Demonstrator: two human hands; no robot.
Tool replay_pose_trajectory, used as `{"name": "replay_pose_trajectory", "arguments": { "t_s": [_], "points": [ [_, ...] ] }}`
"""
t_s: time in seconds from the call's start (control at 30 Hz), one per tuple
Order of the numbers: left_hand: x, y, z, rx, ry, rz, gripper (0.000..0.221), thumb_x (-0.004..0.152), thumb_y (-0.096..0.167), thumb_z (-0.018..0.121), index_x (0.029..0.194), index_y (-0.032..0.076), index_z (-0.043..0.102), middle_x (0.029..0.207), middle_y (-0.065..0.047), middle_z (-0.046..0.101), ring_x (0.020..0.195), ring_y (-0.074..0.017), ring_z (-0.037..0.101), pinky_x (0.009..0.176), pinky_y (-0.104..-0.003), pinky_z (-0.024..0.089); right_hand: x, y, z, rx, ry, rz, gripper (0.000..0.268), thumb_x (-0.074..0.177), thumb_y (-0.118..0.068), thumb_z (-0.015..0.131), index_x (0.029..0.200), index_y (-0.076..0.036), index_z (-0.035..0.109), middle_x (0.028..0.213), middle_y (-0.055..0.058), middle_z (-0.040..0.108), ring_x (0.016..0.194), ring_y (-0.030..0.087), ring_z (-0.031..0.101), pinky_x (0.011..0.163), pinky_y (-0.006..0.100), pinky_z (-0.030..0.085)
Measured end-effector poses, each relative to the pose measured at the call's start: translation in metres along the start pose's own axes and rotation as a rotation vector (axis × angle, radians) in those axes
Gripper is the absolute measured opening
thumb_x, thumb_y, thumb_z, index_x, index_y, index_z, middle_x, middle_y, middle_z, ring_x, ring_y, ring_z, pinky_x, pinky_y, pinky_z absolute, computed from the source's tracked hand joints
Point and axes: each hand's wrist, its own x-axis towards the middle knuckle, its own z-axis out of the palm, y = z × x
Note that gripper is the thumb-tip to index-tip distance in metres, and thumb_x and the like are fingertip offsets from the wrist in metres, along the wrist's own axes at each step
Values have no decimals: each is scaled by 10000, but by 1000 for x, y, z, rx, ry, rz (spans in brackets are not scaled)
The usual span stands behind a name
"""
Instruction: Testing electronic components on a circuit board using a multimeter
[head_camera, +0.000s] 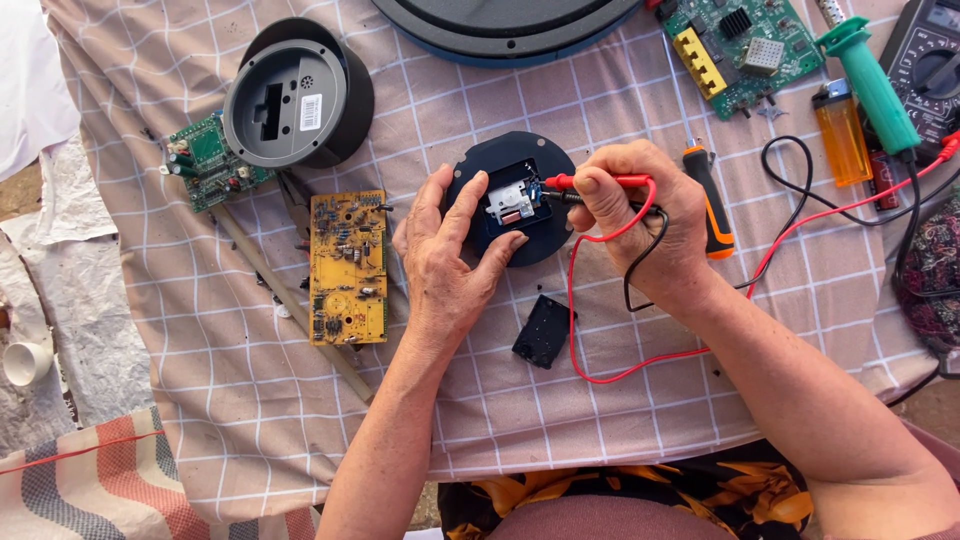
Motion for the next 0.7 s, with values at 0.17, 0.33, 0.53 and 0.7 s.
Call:
{"name": "replay_pose_trajectory", "arguments": {
  "t_s": [0.17, 0.33, 0.53, 0.7],
  "points": [
    [0, -1, 0, -3, 5, 7, 646, 890, 481, 777, 1454, 238, 574, 1553, -174, 483, 1432, -324, 497, 1146, -477, 323, 1, -1, 1, -22, -7, 17, 218, 1069, -275, 623, 1033, -59, 618, 948, 93, 644, 672, 175, 738, 571, 208, 517],
    [-1, -7, 9, -157, 73, -13, 699, 824, 467, 886, 1437, 283, 606, 1517, -119, 487, 1457, -306, 450, 1170, -432, 259, 2, -1, 6, -9, 100, 3, 135, 1058, -165, 711, 1004, -44, 689, 655, 101, 683, 662, 179, 738, 688, 312, 600],
    [-3, -9, 10, -162, 76, -1, 703, 816, 459, 889, 1434, 272, 609, 1516, -128, 486, 1452, -310, 450, 1164, -433, 260, 10, -7, -12, 6, 243, -132, 141, 1127, -124, 637, 1074, 7, 634, 647, 152, 636, 640, 211, 694, 689, 323, 569],
    [-1, -9, 10, -150, 92, 8, 706, 803, 459, 893, 1425, 267, 621, 1513, -126, 498, 1443, -303, 461, 1160, -423, 264, 22, 4, -14, -10, 311, -109, 150, 1093, -106, 682, 1027, 18, 629, 611, 160, 631, 573, 212, 673, 611, 309, 551]
  ]
}}
